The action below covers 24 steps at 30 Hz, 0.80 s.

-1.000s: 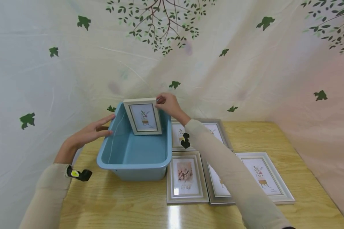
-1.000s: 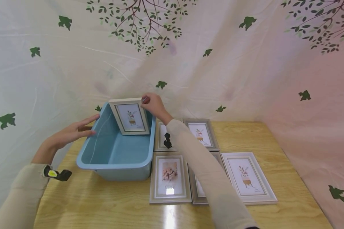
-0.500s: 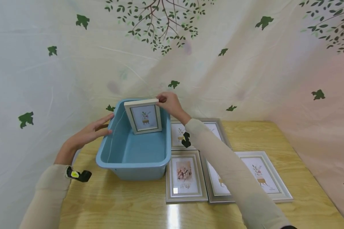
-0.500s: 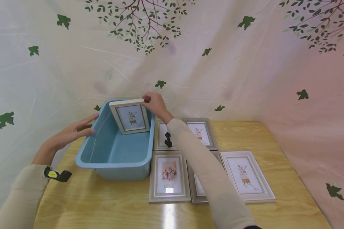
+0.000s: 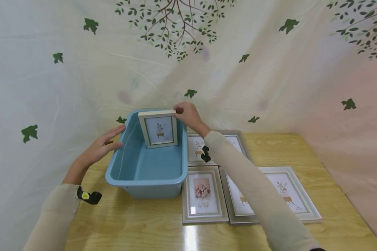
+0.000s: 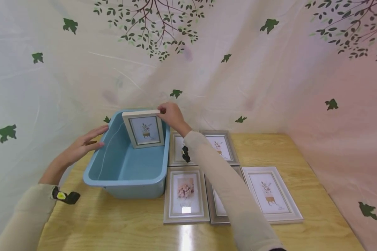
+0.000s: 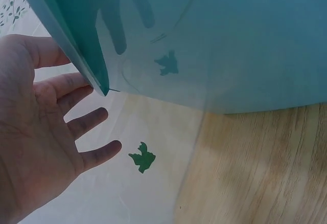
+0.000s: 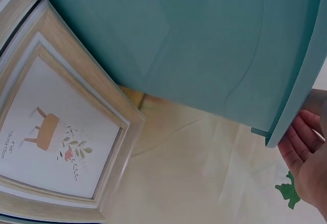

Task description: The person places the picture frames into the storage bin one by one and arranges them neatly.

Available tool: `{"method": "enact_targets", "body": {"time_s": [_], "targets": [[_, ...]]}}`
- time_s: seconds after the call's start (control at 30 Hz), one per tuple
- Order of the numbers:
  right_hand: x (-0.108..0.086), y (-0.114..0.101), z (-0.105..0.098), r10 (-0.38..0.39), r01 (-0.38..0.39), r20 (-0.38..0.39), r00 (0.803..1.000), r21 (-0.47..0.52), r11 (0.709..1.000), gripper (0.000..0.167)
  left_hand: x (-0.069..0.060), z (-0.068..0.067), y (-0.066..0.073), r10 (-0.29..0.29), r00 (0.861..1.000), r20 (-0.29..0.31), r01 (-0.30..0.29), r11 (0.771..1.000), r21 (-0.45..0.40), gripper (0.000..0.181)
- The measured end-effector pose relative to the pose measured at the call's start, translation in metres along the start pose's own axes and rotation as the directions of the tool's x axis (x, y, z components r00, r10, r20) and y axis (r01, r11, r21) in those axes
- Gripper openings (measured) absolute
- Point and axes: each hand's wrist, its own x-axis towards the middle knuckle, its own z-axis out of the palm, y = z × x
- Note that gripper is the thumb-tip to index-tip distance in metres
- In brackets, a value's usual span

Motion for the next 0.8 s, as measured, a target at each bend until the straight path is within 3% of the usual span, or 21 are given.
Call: {"method": "enact_targets", "body": {"time_s": [0.33, 0.8], "targets": [[0.0019, 0.0047, 0.0039, 0.021, -0.020, -0.045, 0.999, 0.035, 0.999, 0.023, 0.0001, -0.0040, 0.0033, -0.005, 0.999, 0.040, 0.003, 0.998, 0.061, 0.069], [-0.0010, 0.0064, 0.0012, 0.026, -0.023, -0.034, 0.999, 0.088, 0.996, 0.030, -0.0029, -0.0009, 0.0078, 0.010, 0.998, 0.056, -0.012, 1.000, 0.024, 0.071]]}}
